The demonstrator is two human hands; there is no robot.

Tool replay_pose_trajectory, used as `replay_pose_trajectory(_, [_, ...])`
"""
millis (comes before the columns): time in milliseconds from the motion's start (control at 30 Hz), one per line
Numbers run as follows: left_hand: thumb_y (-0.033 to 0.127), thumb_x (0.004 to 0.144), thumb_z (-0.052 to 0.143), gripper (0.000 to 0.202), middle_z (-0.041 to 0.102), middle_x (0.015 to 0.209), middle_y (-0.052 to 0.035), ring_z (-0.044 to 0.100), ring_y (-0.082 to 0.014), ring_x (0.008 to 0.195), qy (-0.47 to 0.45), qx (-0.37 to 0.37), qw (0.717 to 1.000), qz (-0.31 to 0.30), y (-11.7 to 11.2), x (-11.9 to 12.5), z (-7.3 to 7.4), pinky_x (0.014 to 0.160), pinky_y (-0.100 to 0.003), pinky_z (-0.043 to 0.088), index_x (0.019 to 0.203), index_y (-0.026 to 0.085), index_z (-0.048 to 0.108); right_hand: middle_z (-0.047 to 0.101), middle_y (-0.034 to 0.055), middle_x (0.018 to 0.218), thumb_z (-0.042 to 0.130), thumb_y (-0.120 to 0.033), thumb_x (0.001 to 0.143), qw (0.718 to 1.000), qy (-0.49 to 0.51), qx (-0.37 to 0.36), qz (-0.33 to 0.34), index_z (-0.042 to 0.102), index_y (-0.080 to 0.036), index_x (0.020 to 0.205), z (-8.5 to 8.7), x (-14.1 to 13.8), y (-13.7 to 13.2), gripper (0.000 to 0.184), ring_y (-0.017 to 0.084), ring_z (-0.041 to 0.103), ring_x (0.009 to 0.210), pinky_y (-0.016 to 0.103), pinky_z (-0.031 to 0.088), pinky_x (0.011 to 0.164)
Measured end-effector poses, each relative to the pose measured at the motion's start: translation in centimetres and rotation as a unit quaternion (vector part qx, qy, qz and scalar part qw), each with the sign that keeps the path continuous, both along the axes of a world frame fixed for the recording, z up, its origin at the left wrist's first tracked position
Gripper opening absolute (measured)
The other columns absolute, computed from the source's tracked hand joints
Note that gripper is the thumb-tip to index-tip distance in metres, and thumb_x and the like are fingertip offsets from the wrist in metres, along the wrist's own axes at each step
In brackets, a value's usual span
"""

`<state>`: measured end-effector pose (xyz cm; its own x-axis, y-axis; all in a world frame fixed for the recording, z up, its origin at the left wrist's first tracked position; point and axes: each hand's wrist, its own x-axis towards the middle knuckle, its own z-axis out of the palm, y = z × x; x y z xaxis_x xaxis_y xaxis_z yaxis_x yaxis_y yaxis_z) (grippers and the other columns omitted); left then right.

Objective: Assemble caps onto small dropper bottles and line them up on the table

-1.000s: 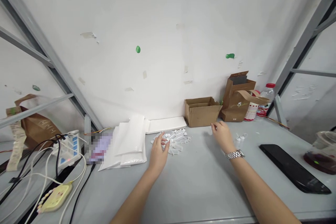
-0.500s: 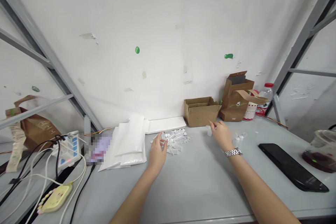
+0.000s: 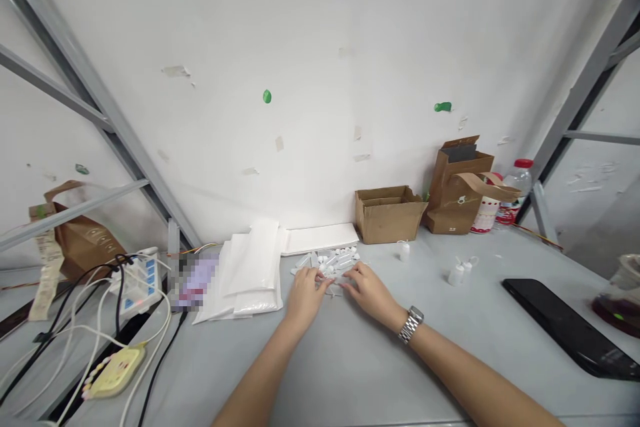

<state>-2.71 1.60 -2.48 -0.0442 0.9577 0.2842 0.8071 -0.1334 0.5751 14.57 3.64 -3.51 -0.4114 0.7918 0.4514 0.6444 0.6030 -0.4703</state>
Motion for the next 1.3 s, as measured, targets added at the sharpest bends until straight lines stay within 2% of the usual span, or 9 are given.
replay_pose_trajectory(100, [0.046,0.07,0.056,0.028,0.058,0.078,-0.0068,0.051,-0.0248,0.085,-0.006,-0.004,1.0,-0.003,0.2,0.3,-0.5,0.075,-0.035,0.038,0.074,0.018,0.061,0.055,0.0097,0.087,0.053,-0.019,0.08,1.0,-0.024,0.001,-0.012,0.061,-0.015,0.089,-0.6,-0.4,-0.1,0.013,0.022,0.052,0.082,0.034,0.045,0.073])
replay_pose_trajectory(233, [0.036,0.07,0.057,0.018,0.058,0.073,-0.0051,0.052,-0.0224,0.079,-0.077,-0.006,0.997,-0.018,0.7,0.3,-1.1,0.075,-0.034,0.037,0.066,0.019,0.061,0.055,0.0109,0.089,0.055,-0.011,0.075,0.999,-0.034,-0.002,-0.031,0.06,-0.014,0.088,-0.6,0.5,0.2,0.014,0.022,0.052,0.083,0.035,0.044,0.075])
replay_pose_trajectory(433, [0.028,0.069,0.055,0.012,0.06,0.072,-0.0032,0.053,-0.0186,0.072,-0.171,-0.007,0.985,-0.006,1.2,-0.3,-0.8,0.073,-0.031,0.038,0.065,0.019,0.062,0.057,0.0115,0.093,0.049,-0.015,0.079,0.997,0.021,-0.062,-0.049,0.057,-0.013,0.092,0.2,1.4,0.0,0.015,0.021,0.053,0.085,0.032,0.043,0.077])
replay_pose_trajectory(600, [0.035,0.071,0.051,0.018,0.061,0.078,-0.0043,0.055,-0.0191,0.078,-0.232,-0.001,0.972,0.039,1.2,-0.8,-0.1,0.074,-0.031,0.039,0.068,0.019,0.059,0.063,0.0079,0.085,0.045,-0.027,0.081,0.981,0.064,-0.168,-0.078,0.056,-0.015,0.098,1.0,1.9,-0.3,0.023,0.019,0.057,0.071,0.029,0.043,0.066])
replay_pose_trajectory(767, [0.048,0.07,0.05,0.033,0.061,0.062,-0.0032,0.056,-0.018,0.063,-0.3,-0.052,0.952,0.034,1.2,-1.1,0.4,0.059,-0.029,0.041,0.058,0.018,0.055,0.063,0.0106,0.096,0.044,-0.032,0.08,0.976,0.101,-0.171,-0.093,0.059,-0.014,0.101,1.0,2.0,0.0,0.031,0.021,0.057,0.079,0.031,0.043,0.072])
replay_pose_trajectory(867, [0.05,0.067,0.052,0.036,0.063,0.067,-0.0054,0.058,-0.0184,0.065,-0.335,-0.068,0.94,0.023,1.1,-0.9,0.9,0.055,-0.027,0.042,0.055,0.017,0.055,0.062,0.0095,0.096,0.047,-0.033,0.079,0.972,0.145,-0.168,-0.082,0.06,-0.015,0.098,0.9,1.9,0.1,0.029,0.02,0.056,0.077,0.032,0.043,0.073])
replay_pose_trajectory(1033, [0.042,0.065,0.06,0.028,0.064,0.098,-0.0086,0.056,-0.0215,0.097,-0.38,-0.052,0.922,-0.051,0.4,-0.3,1.9,0.083,-0.03,0.041,0.052,0.017,0.058,0.063,0.0051,0.08,0.052,-0.045,0.076,0.936,0.268,-0.228,-0.001,0.057,-0.016,0.091,1.8,1.2,-0.6,0.033,0.016,0.056,0.066,0.03,0.046,0.066])
replay_pose_trajectory(1167, [0.039,0.065,0.062,0.025,0.066,0.096,-0.0093,0.057,-0.0229,0.097,-0.405,-0.075,0.908,-0.08,-0.2,0.5,2.2,0.087,-0.034,0.039,0.053,0.017,0.059,0.061,0.0039,0.077,0.053,-0.051,0.074,0.897,0.325,-0.29,0.074,0.053,-0.016,0.086,2.5,0.6,-1.4,0.037,0.014,0.056,0.063,0.03,0.046,0.061])
replay_pose_trajectory(1300, [0.04,0.064,0.064,0.027,0.067,0.094,-0.0087,0.058,-0.0229,0.096,-0.404,-0.083,0.907,-0.085,-0.5,0.8,2.3,0.087,-0.034,0.04,0.052,0.017,0.058,0.061,0.0036,0.076,0.054,-0.053,0.072,0.889,0.322,-0.312,0.093,0.053,-0.016,0.084,2.2,0.4,-1.7,0.039,0.014,0.056,0.065,0.029,0.046,0.061])
